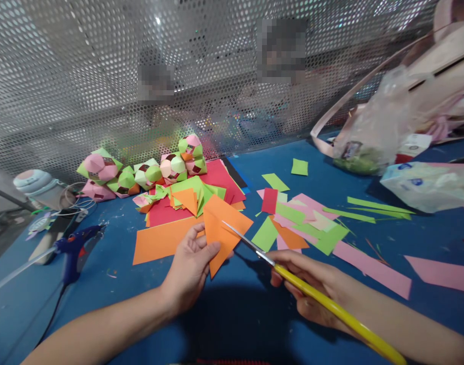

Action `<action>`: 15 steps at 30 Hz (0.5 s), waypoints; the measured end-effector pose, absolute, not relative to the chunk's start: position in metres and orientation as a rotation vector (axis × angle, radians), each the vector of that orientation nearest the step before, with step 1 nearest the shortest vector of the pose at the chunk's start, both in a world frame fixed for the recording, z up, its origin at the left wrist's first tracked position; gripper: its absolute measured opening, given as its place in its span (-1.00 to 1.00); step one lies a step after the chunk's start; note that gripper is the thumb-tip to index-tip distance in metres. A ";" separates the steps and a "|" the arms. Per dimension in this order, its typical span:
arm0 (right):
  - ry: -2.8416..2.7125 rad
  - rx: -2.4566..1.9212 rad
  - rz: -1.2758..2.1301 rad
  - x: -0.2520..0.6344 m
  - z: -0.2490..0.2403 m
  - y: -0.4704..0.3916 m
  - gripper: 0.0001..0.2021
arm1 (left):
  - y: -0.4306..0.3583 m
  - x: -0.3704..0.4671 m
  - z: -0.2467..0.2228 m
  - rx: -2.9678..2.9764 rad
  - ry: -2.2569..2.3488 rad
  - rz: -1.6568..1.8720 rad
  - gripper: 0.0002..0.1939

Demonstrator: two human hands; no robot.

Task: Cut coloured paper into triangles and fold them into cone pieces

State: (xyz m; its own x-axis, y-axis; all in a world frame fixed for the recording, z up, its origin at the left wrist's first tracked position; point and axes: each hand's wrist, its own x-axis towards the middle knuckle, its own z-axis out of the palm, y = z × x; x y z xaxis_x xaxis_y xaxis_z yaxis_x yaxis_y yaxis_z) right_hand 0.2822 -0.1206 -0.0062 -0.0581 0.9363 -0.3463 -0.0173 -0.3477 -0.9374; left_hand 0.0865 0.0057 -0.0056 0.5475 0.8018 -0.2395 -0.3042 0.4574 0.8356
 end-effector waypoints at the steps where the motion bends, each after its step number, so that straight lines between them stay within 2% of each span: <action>1: -1.040 -1.418 1.518 0.282 -0.006 -0.120 -0.47 | 0.006 0.087 -0.006 0.832 0.696 0.752 -0.56; 15: -1.132 -1.383 1.400 0.284 -0.011 -0.123 -0.49 | 0.005 0.086 -0.005 0.848 0.681 0.747 -0.59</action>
State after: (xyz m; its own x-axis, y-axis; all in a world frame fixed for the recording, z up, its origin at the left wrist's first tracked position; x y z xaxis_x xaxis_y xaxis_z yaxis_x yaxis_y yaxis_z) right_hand 0.2838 -0.1226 -0.0110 -0.0338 0.9712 -0.2358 0.0269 -0.2350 -0.9716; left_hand 0.0857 0.0054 -0.0045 0.5592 0.7974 -0.2267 -0.2986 0.4489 0.8423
